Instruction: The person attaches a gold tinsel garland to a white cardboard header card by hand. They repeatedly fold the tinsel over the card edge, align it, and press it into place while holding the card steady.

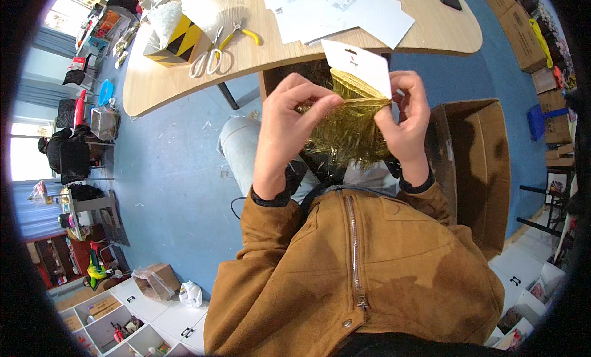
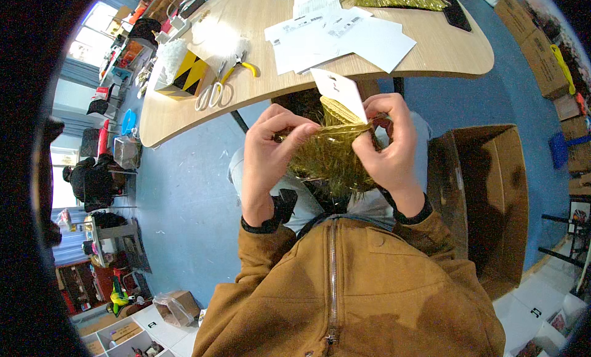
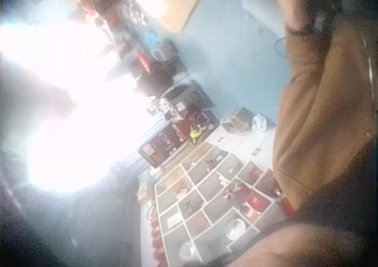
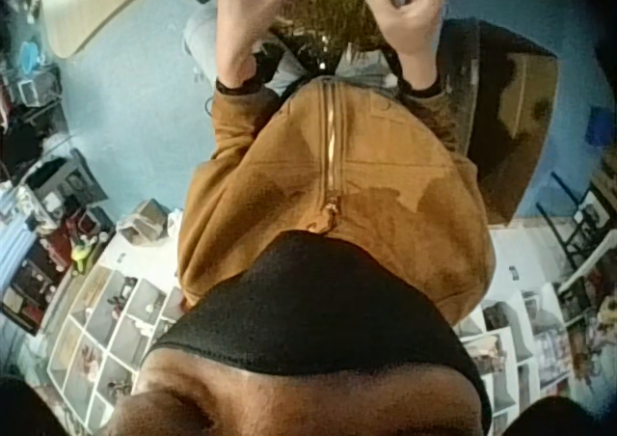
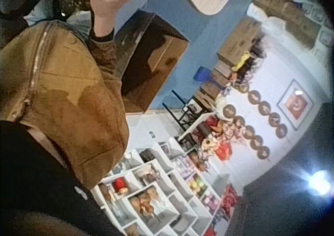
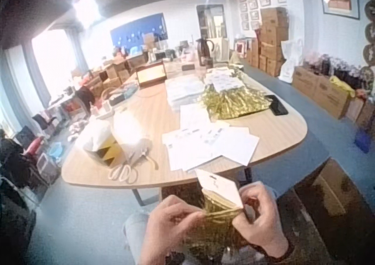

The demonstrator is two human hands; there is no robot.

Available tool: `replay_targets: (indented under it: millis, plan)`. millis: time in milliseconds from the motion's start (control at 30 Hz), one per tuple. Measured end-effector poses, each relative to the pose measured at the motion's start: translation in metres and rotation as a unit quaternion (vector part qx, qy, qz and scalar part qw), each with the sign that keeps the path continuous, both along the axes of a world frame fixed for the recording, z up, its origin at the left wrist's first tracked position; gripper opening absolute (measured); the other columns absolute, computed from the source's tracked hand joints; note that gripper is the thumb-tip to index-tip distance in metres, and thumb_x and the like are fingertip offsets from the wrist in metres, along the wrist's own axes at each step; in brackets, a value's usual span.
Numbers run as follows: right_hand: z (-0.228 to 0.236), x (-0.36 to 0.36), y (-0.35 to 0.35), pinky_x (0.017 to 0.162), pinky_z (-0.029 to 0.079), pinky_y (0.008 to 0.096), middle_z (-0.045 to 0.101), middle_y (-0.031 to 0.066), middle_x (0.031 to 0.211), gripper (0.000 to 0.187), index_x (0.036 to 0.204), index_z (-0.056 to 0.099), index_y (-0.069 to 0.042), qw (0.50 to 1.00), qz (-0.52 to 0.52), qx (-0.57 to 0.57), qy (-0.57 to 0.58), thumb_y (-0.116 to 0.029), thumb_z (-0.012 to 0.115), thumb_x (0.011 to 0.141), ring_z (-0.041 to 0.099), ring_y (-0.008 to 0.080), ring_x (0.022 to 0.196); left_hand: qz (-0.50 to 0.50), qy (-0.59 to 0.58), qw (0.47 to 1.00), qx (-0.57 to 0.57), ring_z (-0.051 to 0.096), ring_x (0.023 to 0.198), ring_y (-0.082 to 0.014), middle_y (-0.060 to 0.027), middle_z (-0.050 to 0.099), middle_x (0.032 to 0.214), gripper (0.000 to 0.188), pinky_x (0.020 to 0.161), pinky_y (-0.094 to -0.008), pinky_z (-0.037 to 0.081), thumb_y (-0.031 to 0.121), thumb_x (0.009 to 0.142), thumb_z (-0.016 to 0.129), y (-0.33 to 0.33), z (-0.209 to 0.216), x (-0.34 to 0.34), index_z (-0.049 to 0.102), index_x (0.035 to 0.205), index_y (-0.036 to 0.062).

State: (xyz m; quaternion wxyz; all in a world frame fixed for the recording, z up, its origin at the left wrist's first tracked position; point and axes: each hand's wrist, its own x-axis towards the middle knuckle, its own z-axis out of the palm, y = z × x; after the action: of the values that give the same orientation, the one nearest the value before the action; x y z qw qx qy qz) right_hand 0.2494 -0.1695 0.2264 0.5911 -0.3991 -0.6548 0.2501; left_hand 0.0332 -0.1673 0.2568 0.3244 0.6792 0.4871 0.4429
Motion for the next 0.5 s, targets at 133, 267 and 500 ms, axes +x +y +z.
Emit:
replay_targets:
  millis: [133, 267, 500]
  plan:
    - [-0.002, 0.014, 0.002, 0.077, 0.051, 0.0264, 0.057, 0.0037, 0.105, 0.028, 0.110, 0.054, -0.003, 0.990, 0.044, -0.074, 0.116, 0.002, 0.060, 0.083, 0.056, 0.0082, 0.089, 0.002, 0.001, 1.000, -0.010, 0.052, 0.078, -0.0118, -0.0007, 0.059, 0.081, 0.016, 0.067, -0.0272, 0.042, 0.018, 0.088, 0.082, 0.007, -0.009, -0.018, 0.081, 0.096, 0.0042]
    - [-0.003, 0.025, 0.003, 0.085, 0.048, 0.0258, 0.057, 0.0017, 0.103, 0.032, 0.115, 0.055, -0.003, 0.971, 0.075, -0.115, 0.194, -0.003, 0.058, 0.084, 0.055, 0.0089, 0.092, -0.022, 0.010, 1.000, -0.008, 0.049, 0.079, -0.0114, 0.0010, 0.054, 0.080, 0.017, 0.068, -0.0265, 0.040, 0.018, 0.088, 0.082, 0.009, -0.013, -0.028, 0.082, 0.098, 0.0048]
    - [-0.005, 0.034, 0.005, 0.092, 0.048, 0.0285, 0.056, 0.0016, 0.105, 0.036, 0.117, 0.054, -0.004, 0.951, 0.090, -0.128, 0.268, -0.013, 0.063, 0.083, 0.055, 0.0106, 0.096, -0.032, 0.006, 0.998, -0.045, 0.049, 0.083, -0.0133, 0.0013, 0.053, 0.084, 0.024, 0.074, -0.0277, 0.040, 0.020, 0.087, 0.083, 0.013, -0.019, -0.030, 0.081, 0.107, 0.0063]
